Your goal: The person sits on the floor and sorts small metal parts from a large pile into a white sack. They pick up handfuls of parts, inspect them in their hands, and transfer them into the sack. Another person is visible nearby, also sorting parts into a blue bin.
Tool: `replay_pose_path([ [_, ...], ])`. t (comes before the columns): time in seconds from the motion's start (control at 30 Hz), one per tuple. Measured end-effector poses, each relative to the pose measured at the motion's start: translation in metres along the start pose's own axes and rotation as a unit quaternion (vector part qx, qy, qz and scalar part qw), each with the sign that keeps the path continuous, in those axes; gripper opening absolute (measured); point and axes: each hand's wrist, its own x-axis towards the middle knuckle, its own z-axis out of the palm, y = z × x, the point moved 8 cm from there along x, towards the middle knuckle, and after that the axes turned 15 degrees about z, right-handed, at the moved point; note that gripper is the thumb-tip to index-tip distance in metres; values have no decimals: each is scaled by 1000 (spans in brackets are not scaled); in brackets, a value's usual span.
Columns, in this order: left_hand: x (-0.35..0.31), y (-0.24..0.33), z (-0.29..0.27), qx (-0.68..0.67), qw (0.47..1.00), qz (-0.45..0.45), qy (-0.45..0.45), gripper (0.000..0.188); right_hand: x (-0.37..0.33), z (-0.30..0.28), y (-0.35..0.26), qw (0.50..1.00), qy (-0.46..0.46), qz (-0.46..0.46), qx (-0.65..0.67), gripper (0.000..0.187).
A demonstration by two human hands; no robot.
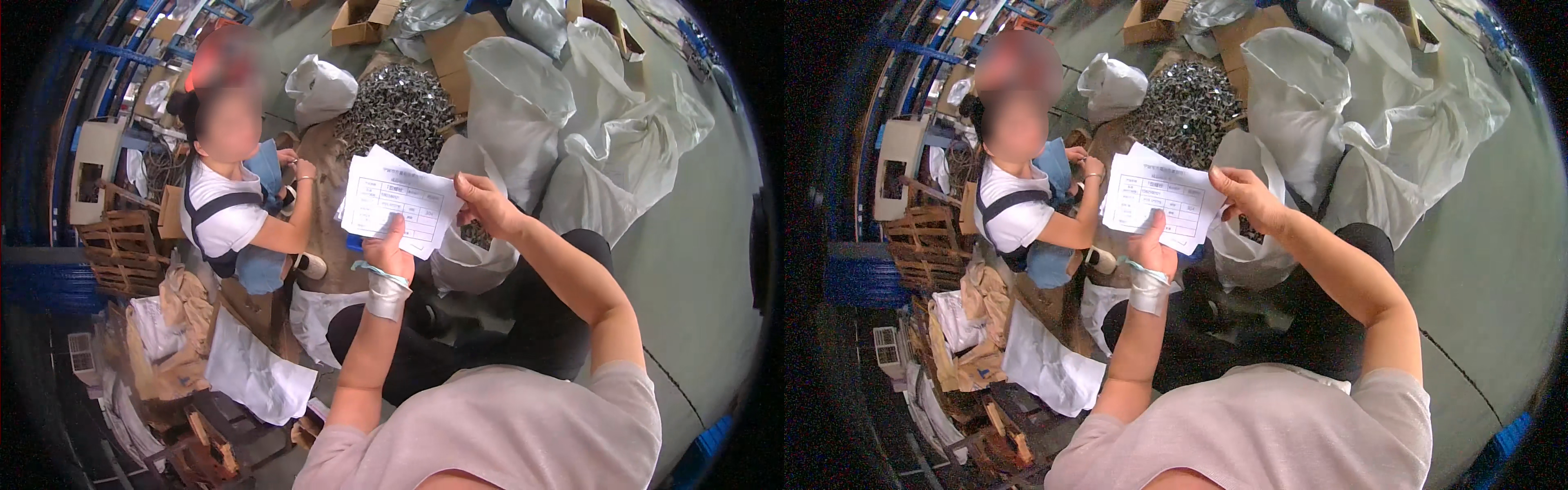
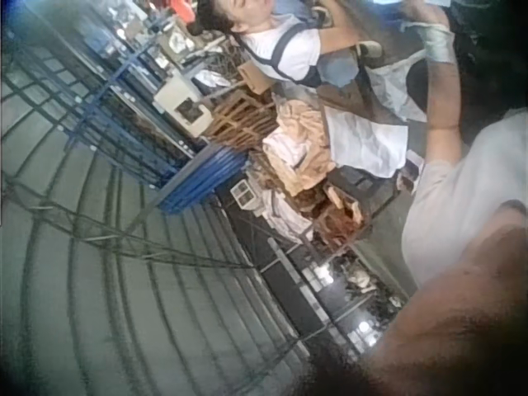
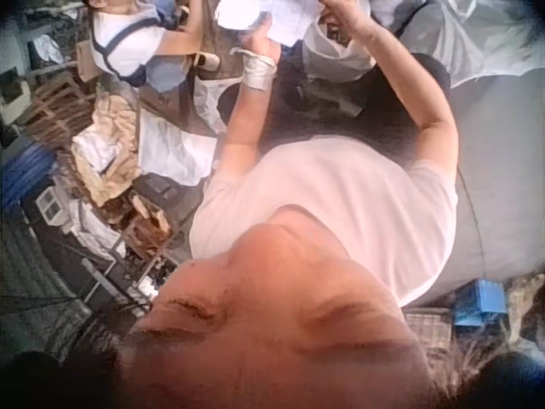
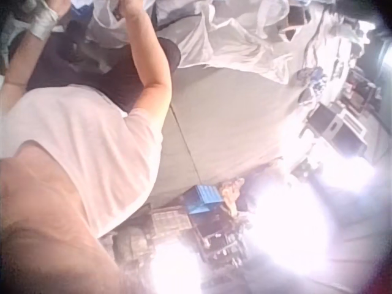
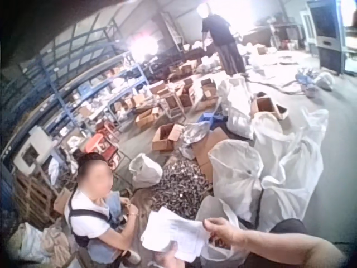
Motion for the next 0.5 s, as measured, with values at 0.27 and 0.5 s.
replay_pose_path([
  [0.27,-4,9,12,4,1000,11,-10,39,5,-4,0,998,65,-19,-4,26],
  [0.5,-3,4,3,16,1000,-2,4,36,7,-1,-1,997,82,-4,16,20],
])
